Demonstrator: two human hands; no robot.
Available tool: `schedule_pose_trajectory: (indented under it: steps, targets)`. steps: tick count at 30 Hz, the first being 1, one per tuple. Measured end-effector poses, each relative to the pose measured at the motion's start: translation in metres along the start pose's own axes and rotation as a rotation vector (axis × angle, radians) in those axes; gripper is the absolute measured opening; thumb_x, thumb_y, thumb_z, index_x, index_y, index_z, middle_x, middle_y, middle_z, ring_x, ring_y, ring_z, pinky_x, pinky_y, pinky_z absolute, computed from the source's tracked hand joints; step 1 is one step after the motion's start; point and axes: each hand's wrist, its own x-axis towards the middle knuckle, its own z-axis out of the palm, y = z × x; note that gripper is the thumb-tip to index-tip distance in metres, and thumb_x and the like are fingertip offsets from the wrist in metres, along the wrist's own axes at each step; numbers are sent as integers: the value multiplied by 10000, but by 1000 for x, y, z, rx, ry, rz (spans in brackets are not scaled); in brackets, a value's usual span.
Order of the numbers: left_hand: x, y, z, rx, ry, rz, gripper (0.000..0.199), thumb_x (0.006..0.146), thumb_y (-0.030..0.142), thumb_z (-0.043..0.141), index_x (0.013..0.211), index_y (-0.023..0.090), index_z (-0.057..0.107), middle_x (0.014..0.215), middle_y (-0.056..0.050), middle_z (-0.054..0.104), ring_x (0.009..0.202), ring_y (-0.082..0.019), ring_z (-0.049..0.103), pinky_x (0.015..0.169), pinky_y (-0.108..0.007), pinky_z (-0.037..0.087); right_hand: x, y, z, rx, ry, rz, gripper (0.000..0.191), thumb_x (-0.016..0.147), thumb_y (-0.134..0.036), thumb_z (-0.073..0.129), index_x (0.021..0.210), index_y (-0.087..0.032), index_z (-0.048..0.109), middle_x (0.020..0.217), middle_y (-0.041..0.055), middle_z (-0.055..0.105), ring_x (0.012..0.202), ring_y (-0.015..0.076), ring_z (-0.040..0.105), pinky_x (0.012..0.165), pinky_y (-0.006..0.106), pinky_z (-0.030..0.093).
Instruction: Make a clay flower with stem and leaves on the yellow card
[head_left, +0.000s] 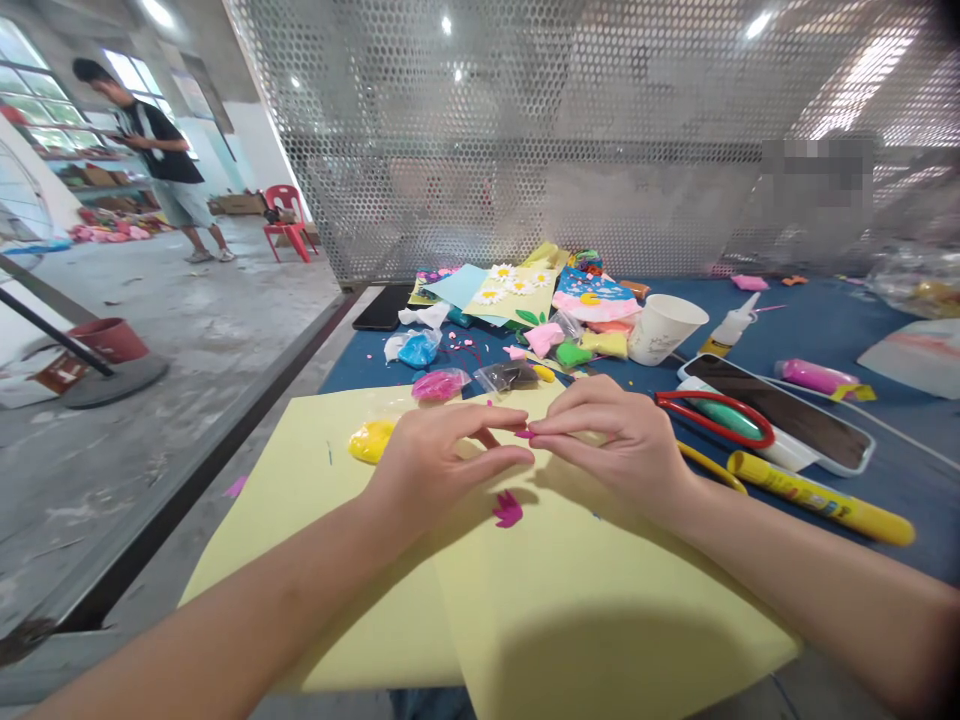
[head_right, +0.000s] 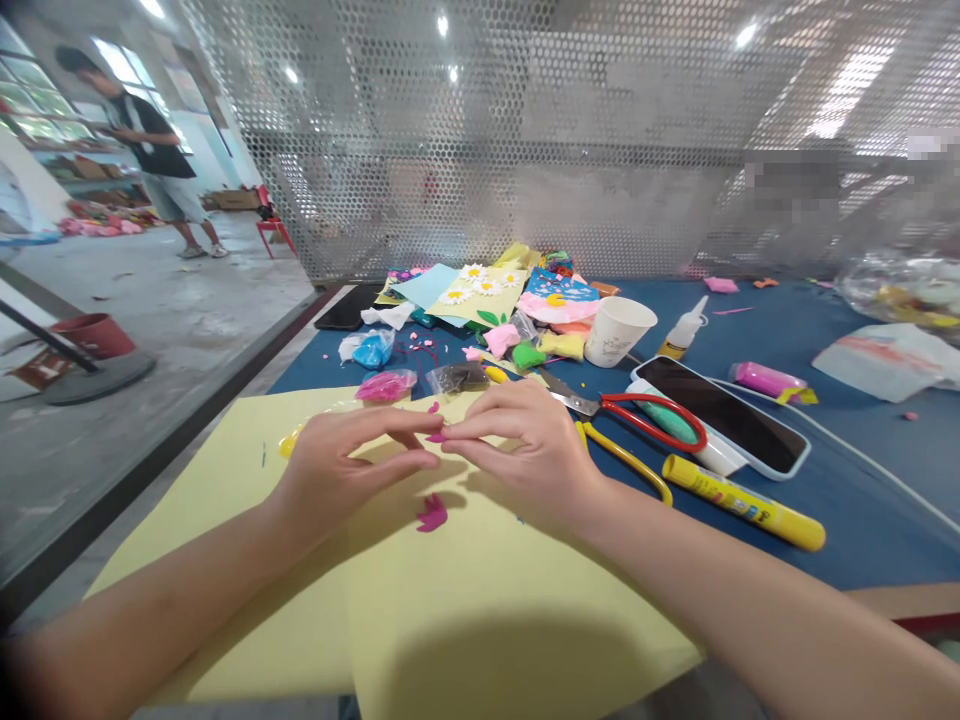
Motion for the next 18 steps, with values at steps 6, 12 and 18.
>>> schedule_pose_trajectory:
  steps: [6,12,18]
  targets:
    - [3,9,4,-327,-160,-423,103,794,227,688,811,210,789,740,-3,769,647,-174,725,572,-219,586,-1,0,-1,-71,8,-44,99,823,-164,702,809,-241,763,708,3,724,624,126,638,661,325,431]
    - [5,14,4,-518,-183,-641,190,785,341,694,800,174,782,676,-29,749,610,-189,719,590,-266,610,-1,1,1,-90,35,-81,79,795,-157,735,821,-229,754,715,1,725,642,124,639,665,321,416]
    - [8,12,3,-560,-209,-700,197,737,362,737,776,173,780,667,-43,741,588,-189,698,587,-294,596,0,-1,1,-83,-16,-27,105,838,-171,680,848,-235,764,750,14,725,681,137,641,679,321,437]
